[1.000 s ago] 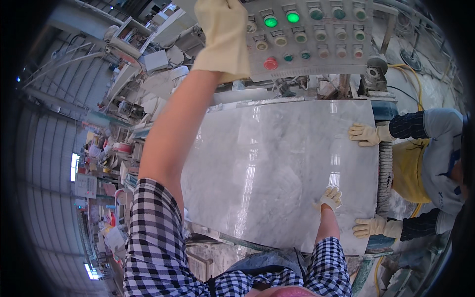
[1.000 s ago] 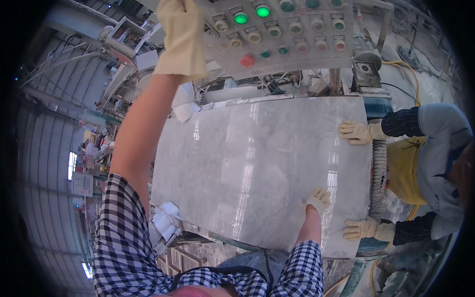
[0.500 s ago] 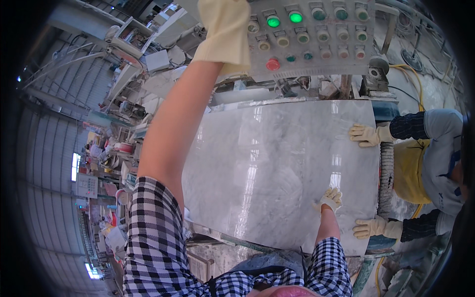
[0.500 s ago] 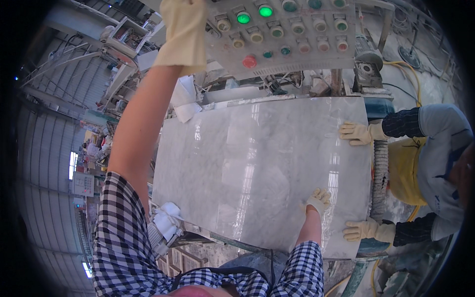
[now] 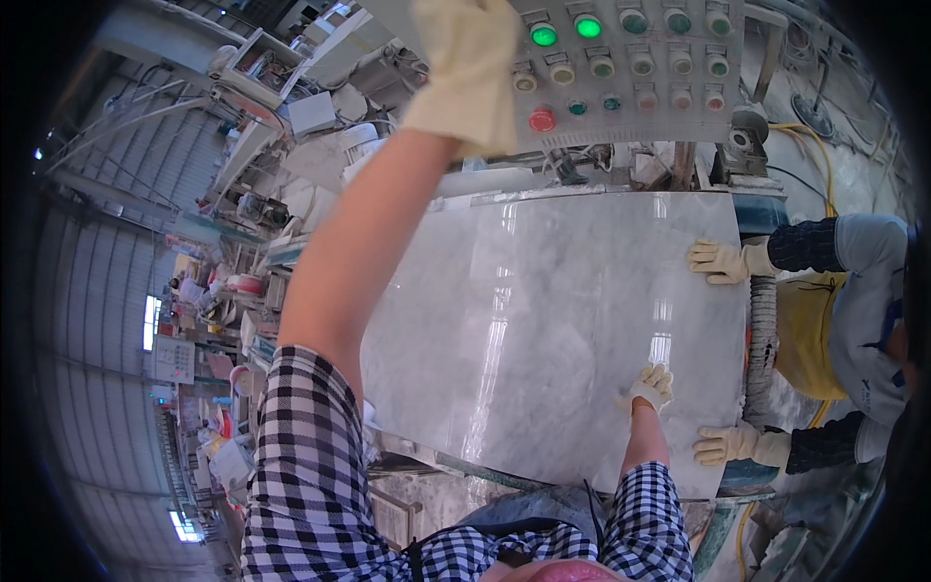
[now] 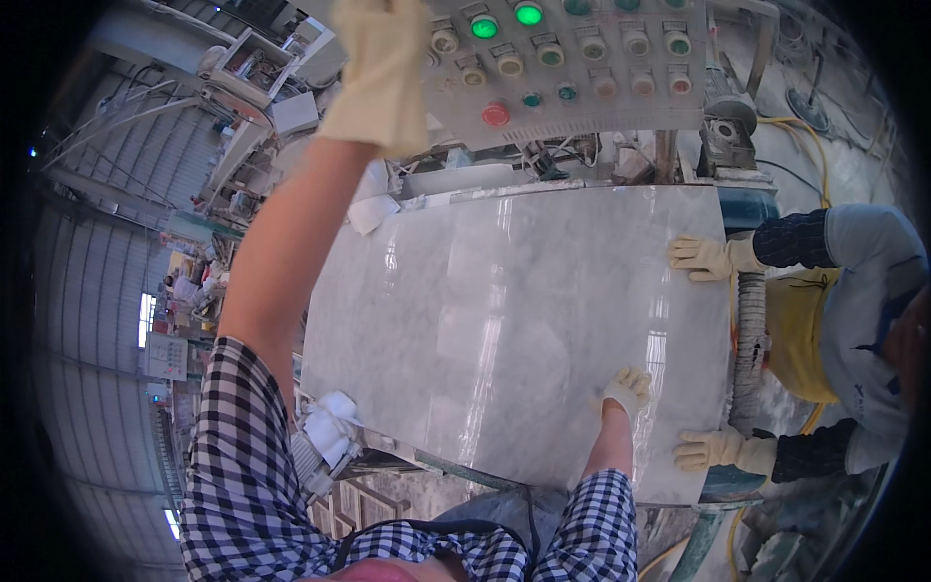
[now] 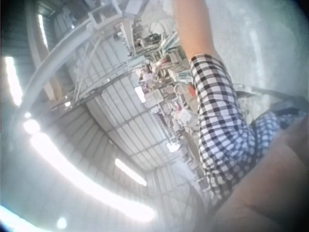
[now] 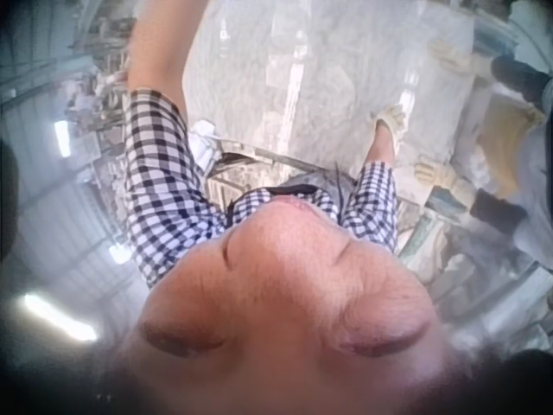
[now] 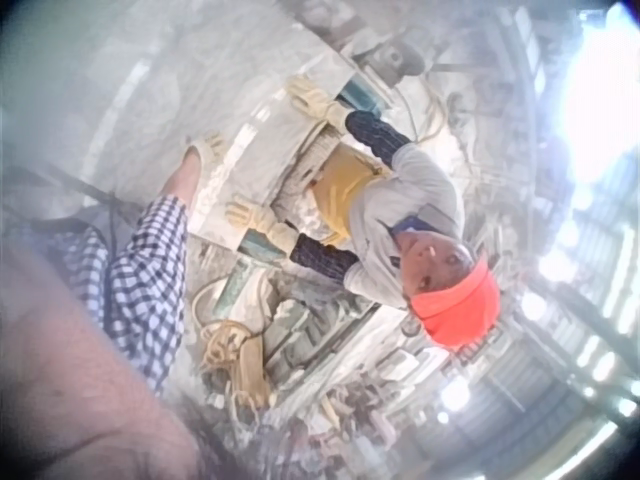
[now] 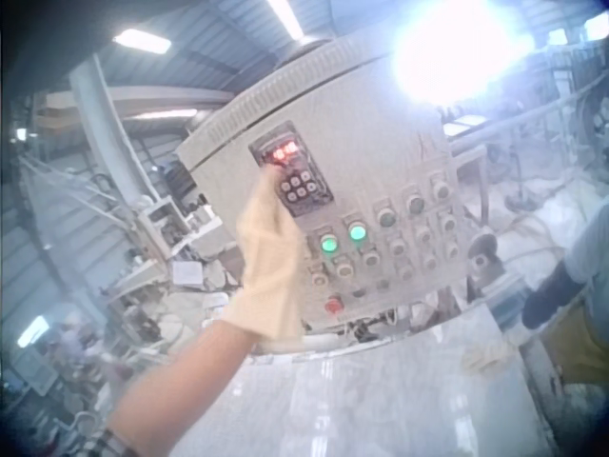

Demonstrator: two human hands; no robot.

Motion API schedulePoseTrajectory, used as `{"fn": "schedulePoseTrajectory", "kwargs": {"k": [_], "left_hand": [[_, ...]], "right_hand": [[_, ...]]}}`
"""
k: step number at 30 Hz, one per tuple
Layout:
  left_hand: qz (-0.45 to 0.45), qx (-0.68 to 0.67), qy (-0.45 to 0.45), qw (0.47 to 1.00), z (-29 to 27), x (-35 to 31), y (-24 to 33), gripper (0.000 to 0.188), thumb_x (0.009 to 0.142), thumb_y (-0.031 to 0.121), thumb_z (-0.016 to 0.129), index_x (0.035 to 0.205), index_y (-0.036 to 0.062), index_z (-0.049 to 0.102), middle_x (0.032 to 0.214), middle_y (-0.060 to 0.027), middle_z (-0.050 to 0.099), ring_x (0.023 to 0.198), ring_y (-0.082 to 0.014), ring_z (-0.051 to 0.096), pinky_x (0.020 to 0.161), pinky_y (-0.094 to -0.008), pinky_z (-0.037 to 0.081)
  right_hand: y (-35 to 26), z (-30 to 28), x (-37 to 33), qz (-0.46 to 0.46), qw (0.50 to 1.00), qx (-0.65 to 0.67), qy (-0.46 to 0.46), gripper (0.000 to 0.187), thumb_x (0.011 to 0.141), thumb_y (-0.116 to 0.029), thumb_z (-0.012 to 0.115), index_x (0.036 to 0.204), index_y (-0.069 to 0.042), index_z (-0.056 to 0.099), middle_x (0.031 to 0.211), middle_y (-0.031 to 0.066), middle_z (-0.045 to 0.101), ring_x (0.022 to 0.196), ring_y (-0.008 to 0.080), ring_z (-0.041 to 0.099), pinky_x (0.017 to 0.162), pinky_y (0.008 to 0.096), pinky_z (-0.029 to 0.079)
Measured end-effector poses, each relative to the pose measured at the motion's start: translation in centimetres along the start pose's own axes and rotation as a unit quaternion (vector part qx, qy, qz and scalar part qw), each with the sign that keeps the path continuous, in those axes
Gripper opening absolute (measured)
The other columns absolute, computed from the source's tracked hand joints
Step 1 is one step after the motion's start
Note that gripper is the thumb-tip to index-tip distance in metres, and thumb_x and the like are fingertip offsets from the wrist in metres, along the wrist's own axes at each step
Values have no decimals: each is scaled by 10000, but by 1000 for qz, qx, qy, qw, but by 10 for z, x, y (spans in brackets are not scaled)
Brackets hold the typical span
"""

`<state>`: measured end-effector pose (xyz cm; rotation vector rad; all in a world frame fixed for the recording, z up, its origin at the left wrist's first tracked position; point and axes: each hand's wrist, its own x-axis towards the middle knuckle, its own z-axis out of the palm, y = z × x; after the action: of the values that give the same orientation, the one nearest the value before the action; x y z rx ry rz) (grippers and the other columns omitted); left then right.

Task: The person repeatedly wipes and polishes large white stone slabs on a machine using a white cloth. They lift, rotate, and reposition the slabs while wiping different areas. A coworker assists by holding and moving the slabs at times.

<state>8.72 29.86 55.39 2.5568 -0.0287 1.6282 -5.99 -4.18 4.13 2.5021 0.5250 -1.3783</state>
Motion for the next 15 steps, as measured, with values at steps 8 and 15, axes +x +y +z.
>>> {"fn": "schedulePoseTrajectory", "kwargs": {"k": [8,15], "left_hand": [[34,153,-14,988,21,8,-27,661,931,25,500,1570,43,331,1186,-324,671,1085,-447,673,932,-469,532],[-89,-32,-59,994,-16,15,-5,592,940,45,533,1524,77,439,1202,-300,675,1090,-426,677,933,-461,529]], "right_hand": [[-4,-2,-1,3,1000,15,-21,1273,790,-759,653,1657,-113,-19,1729,175,8,1586,412,3,1240,551,121],[-7,-17,-17,1,1000,15,-16,1157,844,-699,631,1657,-119,48,1731,149,39,1585,404,19,1235,568,147]]}}
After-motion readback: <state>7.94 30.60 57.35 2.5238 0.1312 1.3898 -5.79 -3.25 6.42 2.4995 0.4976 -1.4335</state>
